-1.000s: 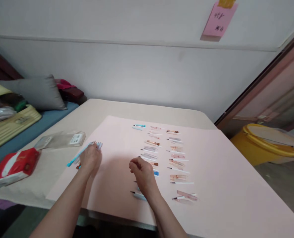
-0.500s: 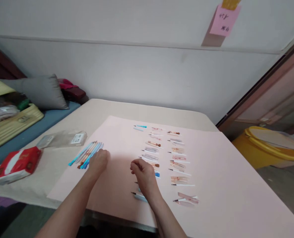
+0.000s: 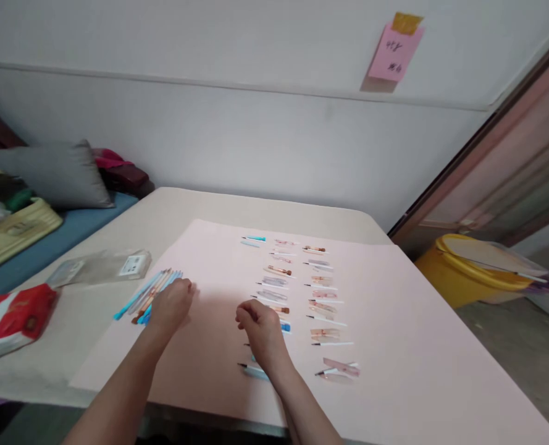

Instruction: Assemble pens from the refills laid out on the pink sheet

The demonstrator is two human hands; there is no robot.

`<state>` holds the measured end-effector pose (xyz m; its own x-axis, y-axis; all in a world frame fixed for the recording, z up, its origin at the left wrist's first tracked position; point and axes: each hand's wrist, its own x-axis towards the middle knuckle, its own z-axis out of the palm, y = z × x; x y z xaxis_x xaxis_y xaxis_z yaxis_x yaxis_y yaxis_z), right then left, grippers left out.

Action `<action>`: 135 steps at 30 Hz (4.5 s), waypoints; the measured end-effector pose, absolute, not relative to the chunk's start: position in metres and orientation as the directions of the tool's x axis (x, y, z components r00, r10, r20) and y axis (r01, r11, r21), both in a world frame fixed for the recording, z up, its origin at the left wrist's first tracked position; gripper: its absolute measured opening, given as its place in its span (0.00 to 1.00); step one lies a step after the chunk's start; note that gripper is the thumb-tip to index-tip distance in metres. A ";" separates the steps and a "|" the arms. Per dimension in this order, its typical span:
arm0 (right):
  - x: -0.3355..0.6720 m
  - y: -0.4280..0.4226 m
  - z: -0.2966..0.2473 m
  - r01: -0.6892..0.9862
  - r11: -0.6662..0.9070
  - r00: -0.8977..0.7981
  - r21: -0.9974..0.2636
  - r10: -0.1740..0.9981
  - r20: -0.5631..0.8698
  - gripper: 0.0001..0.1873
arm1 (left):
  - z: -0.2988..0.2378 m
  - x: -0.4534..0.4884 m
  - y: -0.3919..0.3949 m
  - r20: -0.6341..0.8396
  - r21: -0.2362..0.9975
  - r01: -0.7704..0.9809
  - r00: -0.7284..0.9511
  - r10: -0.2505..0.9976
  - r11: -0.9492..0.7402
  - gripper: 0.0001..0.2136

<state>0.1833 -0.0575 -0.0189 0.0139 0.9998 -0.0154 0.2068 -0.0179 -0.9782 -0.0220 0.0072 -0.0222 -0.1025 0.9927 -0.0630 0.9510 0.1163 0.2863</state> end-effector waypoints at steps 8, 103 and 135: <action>0.180 -0.051 -0.030 0.431 0.044 0.055 -0.901 0.996 0.075 0.10 | 0.007 0.009 -0.001 -0.021 0.375 0.926 -0.026 0.999 0.032 0.09; 0.181 -0.015 0.032 0.658 0.286 0.106 -0.697 0.881 0.461 0.06 | 0.002 0.015 0.005 -0.678 0.158 -0.942 0.115 0.726 0.297 0.01; 0.168 -0.068 0.048 0.867 0.445 -0.197 -0.226 0.721 0.665 0.08 | 0.008 0.030 -0.014 -0.479 0.466 -0.865 -0.070 0.875 0.186 0.02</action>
